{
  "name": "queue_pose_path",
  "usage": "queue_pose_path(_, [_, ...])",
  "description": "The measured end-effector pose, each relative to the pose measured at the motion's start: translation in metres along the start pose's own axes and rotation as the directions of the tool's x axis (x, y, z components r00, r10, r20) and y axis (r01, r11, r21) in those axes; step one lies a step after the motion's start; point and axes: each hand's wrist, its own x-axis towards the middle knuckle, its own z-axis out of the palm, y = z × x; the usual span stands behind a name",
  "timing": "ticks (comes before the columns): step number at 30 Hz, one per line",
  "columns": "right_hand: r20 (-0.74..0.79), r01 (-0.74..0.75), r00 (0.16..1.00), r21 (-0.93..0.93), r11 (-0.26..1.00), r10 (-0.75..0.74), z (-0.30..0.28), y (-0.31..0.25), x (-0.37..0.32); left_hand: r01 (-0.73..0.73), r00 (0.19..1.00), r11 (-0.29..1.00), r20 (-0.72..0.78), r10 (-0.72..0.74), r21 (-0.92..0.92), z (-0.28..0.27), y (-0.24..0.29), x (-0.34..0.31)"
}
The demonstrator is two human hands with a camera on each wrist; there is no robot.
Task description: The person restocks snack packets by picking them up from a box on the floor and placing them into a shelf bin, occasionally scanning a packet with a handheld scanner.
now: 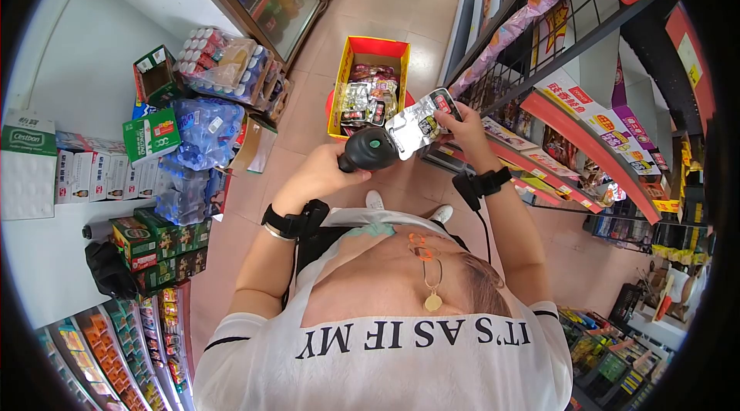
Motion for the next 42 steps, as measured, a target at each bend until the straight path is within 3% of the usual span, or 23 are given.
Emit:
queue_pose_path(8, [-0.001,-0.005,1.0,0.004,1.0,0.005,0.006,-0.002,-0.004,-0.03,1.0,0.999,-0.009,0.03,-0.023,0.005,-0.013,0.003])
queue_pose_path(14, [-0.087,-0.027,0.996,0.043,0.999,0.031,0.005,0.029,0.005,-0.005,0.992,0.983,-0.124,-0.017,-0.182,-0.003,-0.028,-0.004])
queue_pose_path(16, [-0.094,-0.173,0.979,0.106,0.979,0.183,0.004,0.046,0.011,0.068,0.974,0.994,-0.211,-0.084,-0.083,-0.01,-0.036,-0.01])
queue_pose_path(20, [-0.044,-0.325,0.941,0.158,0.932,0.335,0.016,0.064,0.033,0.16,0.949,0.983,-0.261,-0.178,-0.089,-0.018,-0.053,-0.034])
queue_pose_path(26, [0.021,-0.349,0.937,0.148,0.925,0.35,0.061,0.117,0.1,0.151,0.886,0.966,-0.405,-0.226,-0.209,-0.009,-0.095,-0.081])
queue_pose_path(28, [-0.001,-0.412,0.909,0.13,0.902,0.416,0.083,0.132,0.121,0.281,0.813,0.924,-0.447,-0.372,-0.259,-0.003,-0.113,-0.099])
queue_pose_path(31, [0.03,-0.463,0.886,0.114,0.879,0.463,0.105,0.162,0.142,0.3,0.75,0.877,-0.476,-0.46,-0.374,0.004,-0.109,-0.126])
queue_pose_path(34, [0.088,-0.512,0.859,0.209,0.833,0.505,0.116,0.193,0.148,0.305,0.711,0.848,-0.489,-0.506,-0.434,0.009,-0.106,-0.144])
queue_pose_path(37, [0.038,-0.512,0.85,0.286,0.81,0.525,0.115,0.246,0.164,0.345,0.676,0.811,-0.475,-0.564,-0.472,0.015,-0.114,-0.152])
queue_pose_path(38, [-0.077,-0.391,0.916,0.048,0.919,0.394,0.114,0.282,0.18,0.368,0.668,0.801,-0.465,-0.581,-0.472,0.015,-0.117,-0.151])
queue_pose_path(39, [-0.156,-0.259,0.961,-0.208,0.943,0.229,0.11,0.299,0.187,0.367,0.678,0.805,-0.459,-0.574,-0.466,0.015,-0.116,-0.148])
queue_pose_path(40, [-0.125,-0.232,0.969,-0.192,0.954,0.211,0.103,0.293,0.183,0.353,0.701,0.819,-0.452,-0.552,-0.452,0.014,-0.115,-0.143])
queue_pose_path(41, [-0.24,-0.29,0.951,-0.464,0.837,0.197,0.102,0.214,0.144,0.336,0.727,0.835,-0.443,-0.524,-0.436,0.013,-0.113,-0.135])
queue_pose_path(42, [-0.218,-0.269,0.957,-0.434,0.86,0.19,0.096,0.186,0.126,0.325,0.747,0.846,-0.434,-0.504,-0.424,0.011,-0.109,-0.126])
